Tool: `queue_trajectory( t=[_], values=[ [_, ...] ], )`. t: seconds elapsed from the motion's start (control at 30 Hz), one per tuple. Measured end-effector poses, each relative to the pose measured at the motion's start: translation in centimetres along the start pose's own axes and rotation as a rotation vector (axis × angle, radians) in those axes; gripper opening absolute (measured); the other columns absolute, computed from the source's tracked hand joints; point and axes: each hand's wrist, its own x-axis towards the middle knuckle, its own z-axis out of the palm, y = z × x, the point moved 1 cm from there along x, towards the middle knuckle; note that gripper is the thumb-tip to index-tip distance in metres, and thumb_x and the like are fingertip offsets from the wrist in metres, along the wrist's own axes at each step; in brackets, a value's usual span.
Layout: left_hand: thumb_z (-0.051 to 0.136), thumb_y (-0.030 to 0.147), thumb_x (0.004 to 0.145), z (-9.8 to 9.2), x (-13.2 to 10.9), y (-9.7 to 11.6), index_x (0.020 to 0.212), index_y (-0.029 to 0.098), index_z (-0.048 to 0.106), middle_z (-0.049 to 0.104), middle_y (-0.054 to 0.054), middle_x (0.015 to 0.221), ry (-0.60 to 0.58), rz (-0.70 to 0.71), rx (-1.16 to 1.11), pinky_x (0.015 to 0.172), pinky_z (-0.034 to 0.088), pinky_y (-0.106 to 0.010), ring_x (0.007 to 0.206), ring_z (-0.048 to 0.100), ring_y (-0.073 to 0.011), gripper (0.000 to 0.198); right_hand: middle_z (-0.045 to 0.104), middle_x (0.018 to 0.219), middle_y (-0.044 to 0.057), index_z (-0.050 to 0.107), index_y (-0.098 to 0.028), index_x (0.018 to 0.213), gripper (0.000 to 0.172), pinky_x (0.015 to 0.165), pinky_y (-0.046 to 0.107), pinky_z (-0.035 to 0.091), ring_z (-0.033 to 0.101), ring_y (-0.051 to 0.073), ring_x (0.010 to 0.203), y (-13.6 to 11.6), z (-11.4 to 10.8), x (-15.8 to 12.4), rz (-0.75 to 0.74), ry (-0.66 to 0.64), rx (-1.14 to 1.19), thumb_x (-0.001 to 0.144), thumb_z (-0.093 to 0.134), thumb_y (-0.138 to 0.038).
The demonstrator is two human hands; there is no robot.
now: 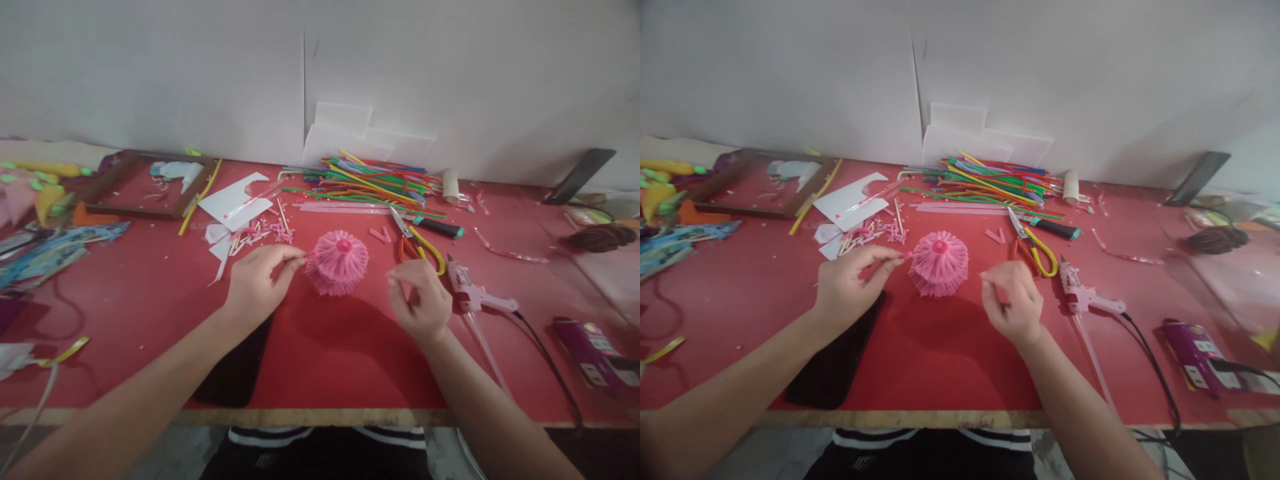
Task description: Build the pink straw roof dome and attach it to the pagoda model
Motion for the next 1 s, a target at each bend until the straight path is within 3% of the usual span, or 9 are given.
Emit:
queue_trajectory(
  t=[0.2, 0.37, 0.47, 0.6, 0.7, 0.77, 0.83, 0.9, 1.0],
  values=[
    [0.053, 0.009, 0.094, -0.5, -3.0, 3.2, 0.094, 0.018, 0.063, 0.076, -0.002, 0.084, -0.160, 0.366, -0.174, 0.070, 0.050, -0.029, 0.071, 0.066, -0.0147, 0.014, 0.072, 0.077, 0.005, 0.062, -0.016, 0.115, 0.030, 0.061, 0.029, 0.058, 0.066, 0.015, 0.066, -4.5, 0.9, -0.1, -0.210, -0.225, 0.337, 0.086, 0.068, -0.013],
    [0.054, 0.015, 0.096, 0.3, -3.3, 4.6, 0.087, 0.019, 0.062, 0.071, 0.000, 0.070, -0.165, 0.311, -0.123, 0.062, 0.046, -0.029, 0.063, 0.061, -0.0150, 0.013, 0.074, 0.076, 0.004, 0.066, -0.020, 0.098, 0.015, 0.063, 0.030, 0.061, 0.069, 0.016, 0.067, -4.2, 1.4, -0.5, -0.184, -0.201, 0.350, 0.087, 0.065, -0.009],
    [0.056, 0.027, 0.097, 0.1, -1.8, 2.6, 0.082, 0.021, 0.064, 0.070, 0.000, 0.067, -0.165, 0.266, -0.039, 0.063, 0.045, -0.031, 0.061, 0.061, -0.0155, 0.017, 0.072, 0.071, 0.000, 0.064, -0.024, 0.093, 0.014, 0.059, 0.028, 0.059, 0.069, 0.015, 0.064, -3.1, 1.1, -0.6, -0.060, -0.108, 0.271, 0.089, 0.061, -0.011],
    [0.054, 0.026, 0.096, -0.2, 1.9, -3.9, 0.087, 0.023, 0.069, 0.077, -0.003, 0.089, 0.029, -0.115, 0.113, 0.081, 0.051, -0.034, 0.086, 0.069, -0.0201, 0.018, 0.070, 0.070, 0.000, 0.065, -0.024, 0.090, 0.011, 0.055, 0.025, 0.055, 0.066, 0.014, 0.060, -2.0, 0.9, -0.7, 0.044, -0.067, 0.182, 0.088, 0.065, -0.013],
    [0.057, 0.023, 0.092, 0.4, 4.3, -7.5, 0.109, 0.024, 0.070, 0.073, -0.009, 0.112, -0.155, -0.223, 0.371, 0.095, 0.045, -0.051, 0.108, 0.062, -0.0338, 0.022, 0.070, 0.071, -0.001, 0.065, -0.023, 0.091, 0.009, 0.053, 0.023, 0.053, 0.064, 0.012, 0.058, -1.9, 1.2, -0.7, 0.046, -0.113, 0.201, 0.089, 0.066, -0.014],
    [0.060, 0.023, 0.089, 0.5, 4.8, -7.9, 0.127, 0.027, 0.061, 0.056, -0.012, 0.142, -0.085, -0.279, 0.473, 0.099, 0.038, -0.060, 0.125, 0.049, -0.0418, 0.038, 0.070, 0.072, -0.001, 0.066, -0.023, 0.093, 0.010, 0.054, 0.023, 0.053, 0.064, 0.012, 0.059, -1.9, 1.4, -0.7, 0.048, -0.128, 0.243, 0.089, 0.066, -0.014],
    [0.058, 0.027, 0.091, 0.2, 4.4, -6.5, 0.122, 0.025, 0.060, 0.049, -0.013, 0.145, 0.089, -0.281, 0.459, 0.102, 0.035, -0.060, 0.130, 0.044, -0.0406, 0.032, 0.071, 0.075, 0.000, 0.067, -0.023, 0.094, 0.012, 0.058, 0.025, 0.055, 0.066, 0.013, 0.064, -2.0, 1.4, -0.7, 0.035, -0.131, 0.286, 0.088, 0.068, -0.013],
    [0.056, 0.031, 0.092, -0.2, 3.2, -3.7, 0.101, 0.023, 0.060, 0.063, -0.011, 0.118, 0.239, -0.123, 0.346, 0.101, 0.039, -0.054, 0.116, 0.054, -0.0324, 0.013, 0.071, 0.078, 0.002, 0.067, -0.023, 0.097, 0.016, 0.061, 0.027, 0.056, 0.067, 0.015, 0.068, -2.2, 1.2, -0.6, 0.004, -0.135, 0.307, 0.087, 0.068, -0.011],
    [0.059, 0.026, 0.089, 0.1, 0.9, 1.1, 0.081, 0.023, 0.050, 0.064, 0.000, 0.075, 0.154, 0.448, 0.012, 0.074, 0.049, -0.037, 0.074, 0.060, -0.0189, 0.012, 0.072, 0.080, 0.003, 0.068, -0.024, 0.101, 0.020, 0.063, 0.030, 0.058, 0.068, 0.016, 0.071, -2.4, 0.9, -0.6, -0.050, -0.166, 0.327, 0.087, 0.067, -0.010]
  ],
)
